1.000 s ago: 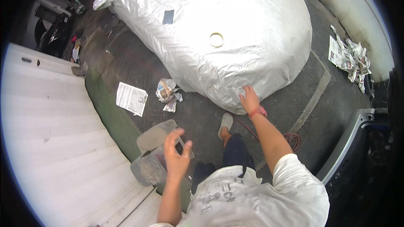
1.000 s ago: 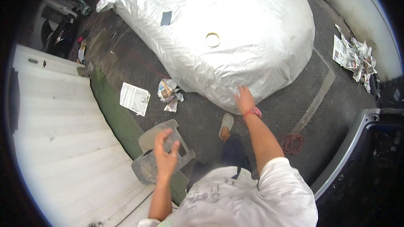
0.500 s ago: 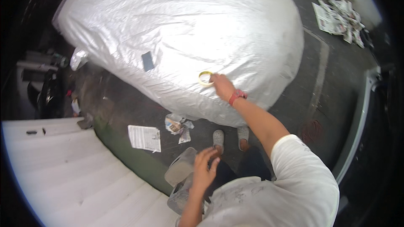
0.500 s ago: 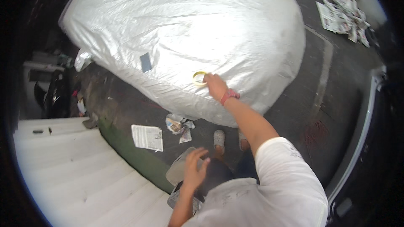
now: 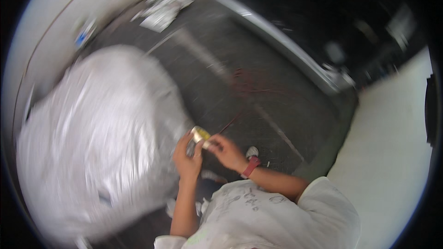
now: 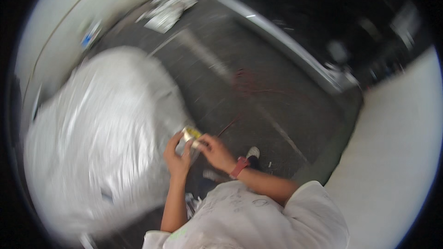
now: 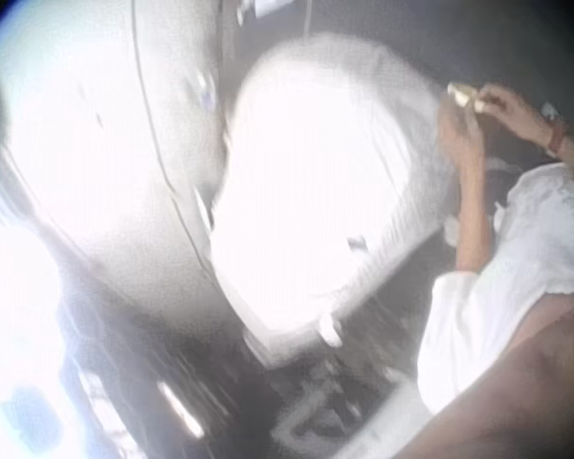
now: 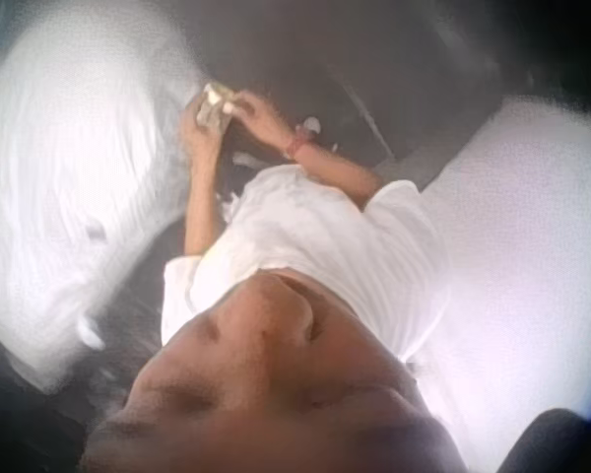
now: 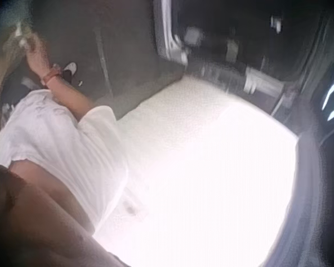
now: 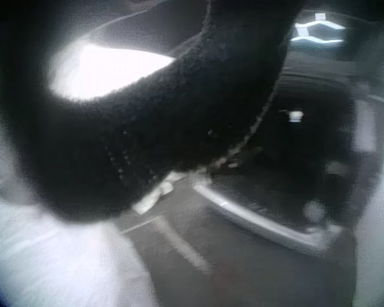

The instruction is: The person applies masking tape along the edge of a car bumper, then uses a spray gun to apply paint to the taped area. The person handles tape and a spray gun while working on the vehicle's front bumper.

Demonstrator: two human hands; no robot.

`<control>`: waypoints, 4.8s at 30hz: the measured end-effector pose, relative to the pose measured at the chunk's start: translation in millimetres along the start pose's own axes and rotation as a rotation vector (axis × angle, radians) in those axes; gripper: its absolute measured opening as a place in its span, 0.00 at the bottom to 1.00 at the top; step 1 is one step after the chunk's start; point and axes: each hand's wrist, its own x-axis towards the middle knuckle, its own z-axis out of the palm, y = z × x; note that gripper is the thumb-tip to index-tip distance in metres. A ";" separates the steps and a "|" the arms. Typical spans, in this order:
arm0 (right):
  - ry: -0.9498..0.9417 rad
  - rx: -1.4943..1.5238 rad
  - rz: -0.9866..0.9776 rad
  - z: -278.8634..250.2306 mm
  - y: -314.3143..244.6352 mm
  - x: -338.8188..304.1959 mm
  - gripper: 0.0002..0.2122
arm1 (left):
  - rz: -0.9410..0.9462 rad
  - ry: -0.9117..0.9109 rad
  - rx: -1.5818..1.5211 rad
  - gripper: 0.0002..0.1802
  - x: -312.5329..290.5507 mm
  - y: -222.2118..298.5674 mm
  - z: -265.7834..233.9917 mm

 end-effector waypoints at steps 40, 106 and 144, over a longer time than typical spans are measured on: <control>1.237 -0.881 0.163 -931.5 174.3 -302.8 0.10 | 0.597 -1.217 -0.430 0.06 -102.5 656.8 990.2; 0.835 0.298 0.027 -2451.5 475.8 90.3 0.16 | -0.464 -0.916 -0.853 0.12 208.4 1280.9 2205.8; -0.035 0.544 0.361 -2887.6 743.7 357.0 0.05 | -0.725 -0.344 -0.491 0.22 297.3 1344.8 2655.8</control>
